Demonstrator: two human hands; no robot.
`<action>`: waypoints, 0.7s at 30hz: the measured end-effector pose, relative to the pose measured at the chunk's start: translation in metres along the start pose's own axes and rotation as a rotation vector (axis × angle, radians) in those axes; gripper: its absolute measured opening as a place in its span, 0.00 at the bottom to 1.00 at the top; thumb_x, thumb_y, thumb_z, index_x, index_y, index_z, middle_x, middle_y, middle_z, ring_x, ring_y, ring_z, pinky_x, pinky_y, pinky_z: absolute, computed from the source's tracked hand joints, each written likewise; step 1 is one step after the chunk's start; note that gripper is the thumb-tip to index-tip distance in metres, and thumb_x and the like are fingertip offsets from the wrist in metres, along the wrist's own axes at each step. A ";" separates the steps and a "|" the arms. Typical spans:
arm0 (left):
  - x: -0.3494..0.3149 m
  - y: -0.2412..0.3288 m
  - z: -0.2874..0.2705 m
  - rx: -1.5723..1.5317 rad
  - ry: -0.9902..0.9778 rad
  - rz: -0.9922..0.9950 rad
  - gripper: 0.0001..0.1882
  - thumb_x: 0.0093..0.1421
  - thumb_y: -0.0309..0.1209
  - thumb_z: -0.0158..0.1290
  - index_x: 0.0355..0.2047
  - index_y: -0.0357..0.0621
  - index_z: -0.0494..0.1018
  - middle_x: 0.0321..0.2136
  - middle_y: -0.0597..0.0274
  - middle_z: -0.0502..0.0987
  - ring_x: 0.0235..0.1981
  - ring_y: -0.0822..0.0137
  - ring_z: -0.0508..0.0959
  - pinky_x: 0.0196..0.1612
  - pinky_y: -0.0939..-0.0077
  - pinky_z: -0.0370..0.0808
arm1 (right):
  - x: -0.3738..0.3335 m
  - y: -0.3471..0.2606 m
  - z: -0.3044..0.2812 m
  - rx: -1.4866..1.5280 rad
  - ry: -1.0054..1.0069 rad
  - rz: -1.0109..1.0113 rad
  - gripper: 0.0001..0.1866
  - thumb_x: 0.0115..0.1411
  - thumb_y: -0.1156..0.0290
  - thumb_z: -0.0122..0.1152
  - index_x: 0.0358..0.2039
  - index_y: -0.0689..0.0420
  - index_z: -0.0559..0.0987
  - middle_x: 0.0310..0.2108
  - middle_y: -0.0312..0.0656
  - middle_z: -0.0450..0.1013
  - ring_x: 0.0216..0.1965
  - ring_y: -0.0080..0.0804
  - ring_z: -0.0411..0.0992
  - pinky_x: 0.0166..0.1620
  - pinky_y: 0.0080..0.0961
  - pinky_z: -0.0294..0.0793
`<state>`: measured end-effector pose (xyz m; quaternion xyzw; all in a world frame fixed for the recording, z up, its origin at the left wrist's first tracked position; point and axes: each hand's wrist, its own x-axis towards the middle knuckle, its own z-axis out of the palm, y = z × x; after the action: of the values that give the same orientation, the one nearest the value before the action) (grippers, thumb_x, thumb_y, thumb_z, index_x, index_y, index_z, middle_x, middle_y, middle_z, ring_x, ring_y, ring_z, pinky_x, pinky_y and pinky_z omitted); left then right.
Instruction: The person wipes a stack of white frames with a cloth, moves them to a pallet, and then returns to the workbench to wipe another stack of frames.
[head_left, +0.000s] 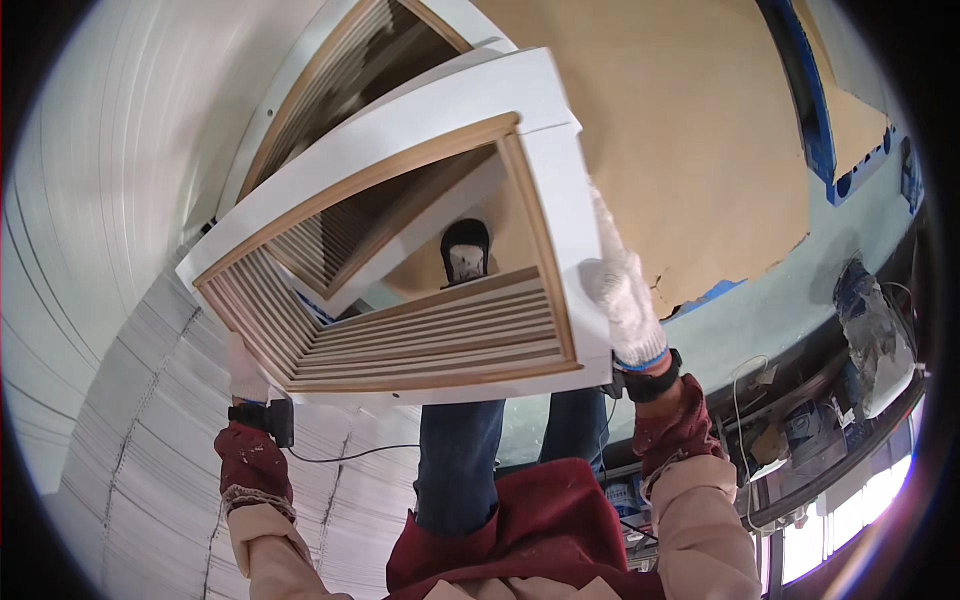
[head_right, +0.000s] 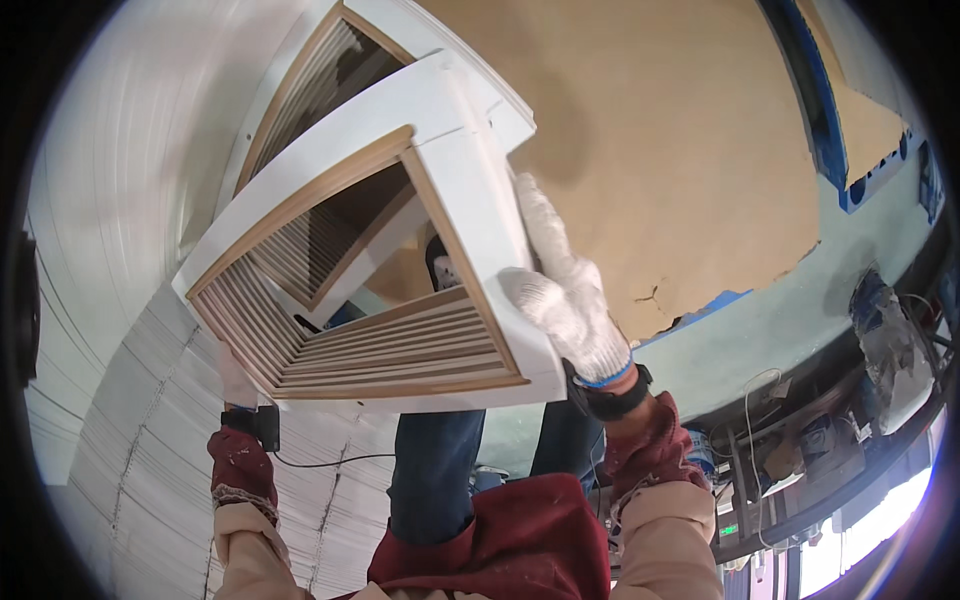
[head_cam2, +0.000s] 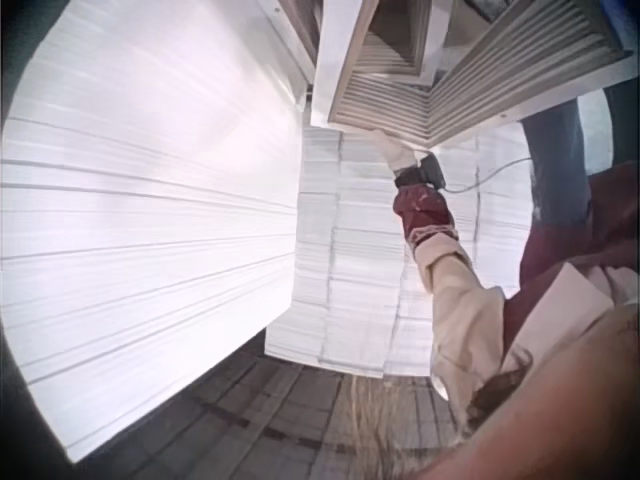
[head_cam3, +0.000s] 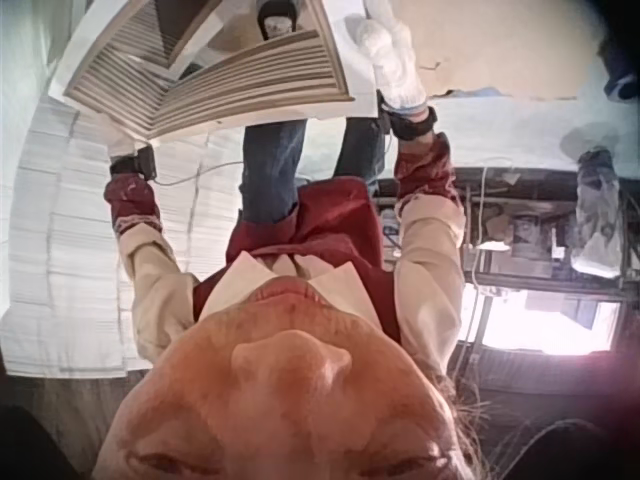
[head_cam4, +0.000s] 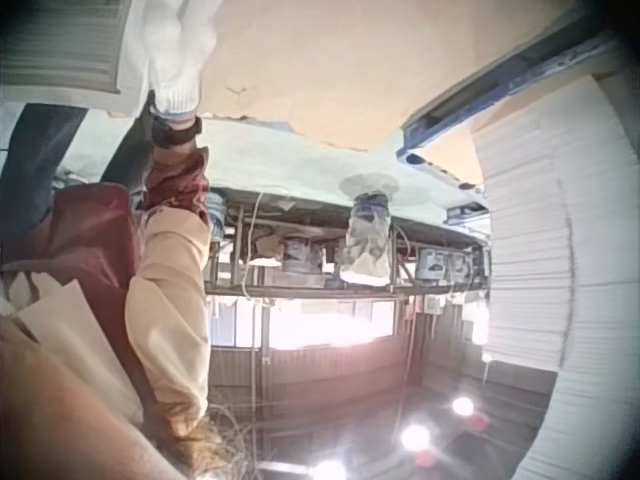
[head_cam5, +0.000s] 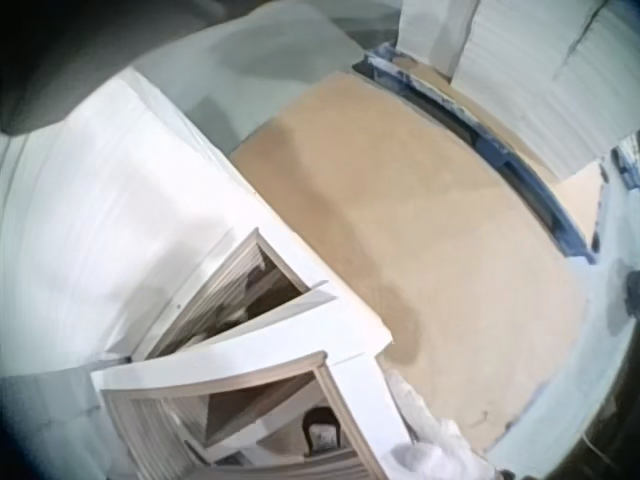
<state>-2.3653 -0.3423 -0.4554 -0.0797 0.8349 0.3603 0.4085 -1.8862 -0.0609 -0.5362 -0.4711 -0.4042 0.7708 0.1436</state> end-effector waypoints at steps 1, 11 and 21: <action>-0.013 -0.007 0.007 0.014 0.107 -0.057 0.26 0.67 0.45 0.39 0.57 0.37 0.62 0.52 0.52 0.71 0.50 0.58 0.74 0.52 0.63 0.73 | -0.020 -0.001 -0.007 -0.002 0.002 0.004 0.43 0.56 0.53 0.52 0.67 0.60 0.51 0.60 0.56 0.61 0.60 0.44 0.63 0.60 0.27 0.59; -0.226 -0.070 -0.016 0.922 -0.370 0.457 0.19 0.63 0.32 0.42 0.49 0.34 0.72 0.46 0.49 0.77 0.48 0.56 0.77 0.51 0.64 0.71 | -0.277 0.037 -0.113 -0.058 0.098 0.222 0.60 0.50 0.24 0.44 0.64 0.68 0.53 0.56 0.58 0.65 0.57 0.49 0.67 0.54 0.36 0.66; -0.453 -0.077 0.098 0.544 -0.556 0.145 0.34 0.58 0.53 0.53 0.51 0.34 0.68 0.40 0.55 0.78 0.38 0.69 0.78 0.39 0.76 0.76 | -0.578 0.081 -0.206 0.301 0.310 0.023 0.54 0.43 0.34 0.67 0.58 0.66 0.64 0.48 0.45 0.73 0.49 0.32 0.70 0.50 0.31 0.70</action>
<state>-1.9749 -0.4058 -0.2015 0.1912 0.7609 0.1618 0.5985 -1.4022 -0.3597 -0.2920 -0.5618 -0.2521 0.7424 0.2640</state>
